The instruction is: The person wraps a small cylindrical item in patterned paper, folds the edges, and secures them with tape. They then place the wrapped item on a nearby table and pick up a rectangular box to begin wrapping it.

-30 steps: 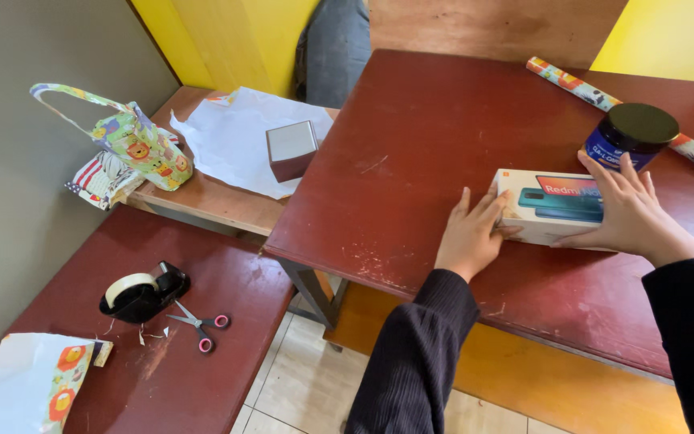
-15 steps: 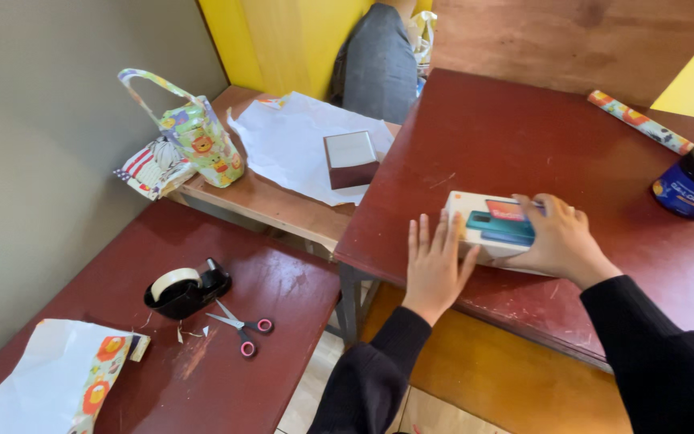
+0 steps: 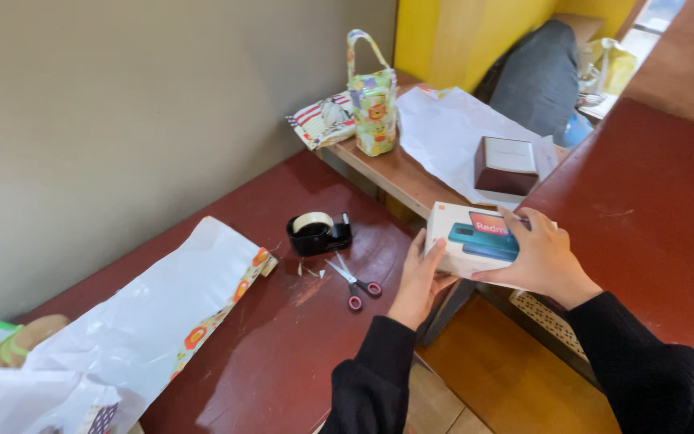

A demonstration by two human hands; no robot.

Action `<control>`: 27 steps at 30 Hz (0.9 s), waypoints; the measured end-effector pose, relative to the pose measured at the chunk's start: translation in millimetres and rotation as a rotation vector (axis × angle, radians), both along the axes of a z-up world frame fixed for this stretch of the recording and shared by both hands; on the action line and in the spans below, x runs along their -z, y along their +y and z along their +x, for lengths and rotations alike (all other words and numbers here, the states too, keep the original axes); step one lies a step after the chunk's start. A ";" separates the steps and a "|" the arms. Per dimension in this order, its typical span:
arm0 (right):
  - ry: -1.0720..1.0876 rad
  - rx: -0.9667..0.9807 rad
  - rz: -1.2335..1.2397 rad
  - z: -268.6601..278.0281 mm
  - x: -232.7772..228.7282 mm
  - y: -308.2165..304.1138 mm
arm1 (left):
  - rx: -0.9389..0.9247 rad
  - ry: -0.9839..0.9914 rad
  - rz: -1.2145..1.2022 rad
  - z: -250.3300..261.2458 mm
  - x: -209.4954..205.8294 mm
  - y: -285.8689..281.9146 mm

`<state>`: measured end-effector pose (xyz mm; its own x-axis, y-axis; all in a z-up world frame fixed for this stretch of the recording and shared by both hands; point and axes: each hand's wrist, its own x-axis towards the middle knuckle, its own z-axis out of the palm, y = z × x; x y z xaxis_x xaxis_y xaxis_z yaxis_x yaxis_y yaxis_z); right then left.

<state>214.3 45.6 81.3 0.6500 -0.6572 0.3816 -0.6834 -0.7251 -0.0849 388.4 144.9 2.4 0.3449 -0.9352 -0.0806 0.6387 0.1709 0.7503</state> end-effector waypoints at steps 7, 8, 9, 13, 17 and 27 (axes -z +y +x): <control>0.004 -0.337 0.023 93.8 15.0 52.9 | -0.212 -0.008 -0.111 77.5 36.0 90.1; -0.013 -0.431 0.068 106.4 19.5 54.7 | -0.240 0.014 -0.108 86.2 42.8 103.6; -0.030 -0.524 0.114 116.7 24.8 56.1 | -0.267 0.036 -0.105 94.5 49.2 117.4; -0.092 -0.515 0.254 152.9 53.9 63.9 | -0.409 0.072 -0.031 114.5 69.2 166.2; -0.408 -0.305 1.318 179.6 66.8 74.2 | -0.473 0.139 -0.072 129.4 82.7 206.6; -0.477 -0.262 1.718 218.0 89.4 102.4 | -0.979 -1.074 0.707 194.0 139.4 250.8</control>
